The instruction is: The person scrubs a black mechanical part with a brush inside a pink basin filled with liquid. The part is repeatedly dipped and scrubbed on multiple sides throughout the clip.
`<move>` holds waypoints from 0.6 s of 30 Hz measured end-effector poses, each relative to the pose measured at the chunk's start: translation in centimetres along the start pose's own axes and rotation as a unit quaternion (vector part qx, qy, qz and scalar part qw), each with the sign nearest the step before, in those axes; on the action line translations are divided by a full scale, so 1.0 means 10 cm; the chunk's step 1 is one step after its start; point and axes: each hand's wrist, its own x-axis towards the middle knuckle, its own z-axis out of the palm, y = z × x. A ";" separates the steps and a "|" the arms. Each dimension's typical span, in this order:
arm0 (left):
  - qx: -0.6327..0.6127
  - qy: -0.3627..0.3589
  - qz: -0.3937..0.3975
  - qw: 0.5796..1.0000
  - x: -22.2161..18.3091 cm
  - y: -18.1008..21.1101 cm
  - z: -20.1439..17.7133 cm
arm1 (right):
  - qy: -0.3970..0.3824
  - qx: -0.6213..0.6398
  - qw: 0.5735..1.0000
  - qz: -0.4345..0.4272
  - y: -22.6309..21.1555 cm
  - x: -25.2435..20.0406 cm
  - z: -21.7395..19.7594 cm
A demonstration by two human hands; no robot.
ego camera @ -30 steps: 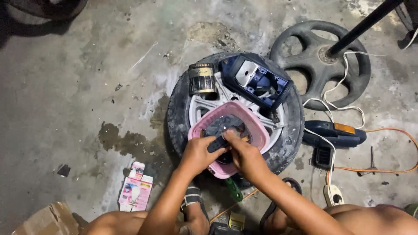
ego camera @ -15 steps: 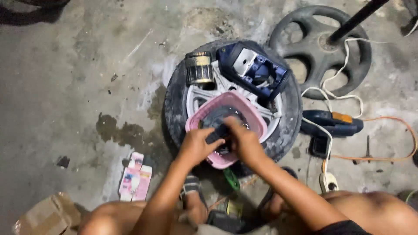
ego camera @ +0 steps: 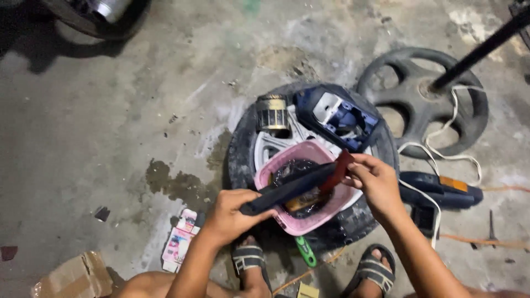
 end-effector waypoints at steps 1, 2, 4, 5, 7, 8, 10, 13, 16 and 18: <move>0.003 0.003 0.001 1.000 0.02 0.08 -0.03 | -0.004 0.000 1.000 -0.002 -0.05 -0.03 0.01; -0.016 0.008 0.027 0.999 0.04 0.15 -0.05 | -0.012 0.013 1.000 -0.016 -0.11 -0.05 0.01; -0.039 0.012 0.050 0.998 0.03 0.29 -0.08 | -0.019 0.024 0.999 -0.025 -0.13 -0.13 -0.04; -0.053 0.013 0.067 0.996 0.04 0.33 -0.10 | -0.035 0.046 0.997 -0.043 -0.12 -0.14 -0.07; -0.068 0.014 0.084 0.994 0.04 0.37 -0.11 | -0.052 0.066 0.995 -0.061 -0.15 -0.18 -0.10; -0.063 0.020 0.088 0.994 0.03 0.37 -0.11 | -0.068 0.004 0.990 -0.126 -0.18 -0.22 -0.09; -0.059 0.029 0.092 0.994 0.00 0.34 -0.09 | -0.087 -0.060 0.976 -0.190 -0.21 -0.25 -0.08; -0.033 0.036 0.066 0.997 -0.04 0.29 -0.06 | -0.078 -0.136 0.965 -0.212 -0.23 -0.26 -0.06; -0.043 0.026 0.054 0.997 -0.06 0.22 -0.01 | -0.137 -0.107 0.934 -0.312 -0.22 -0.23 -0.02; -0.019 0.045 0.040 0.998 -0.09 0.12 0.07 | -0.037 -0.163 0.927 -0.337 -0.16 -0.21 0.00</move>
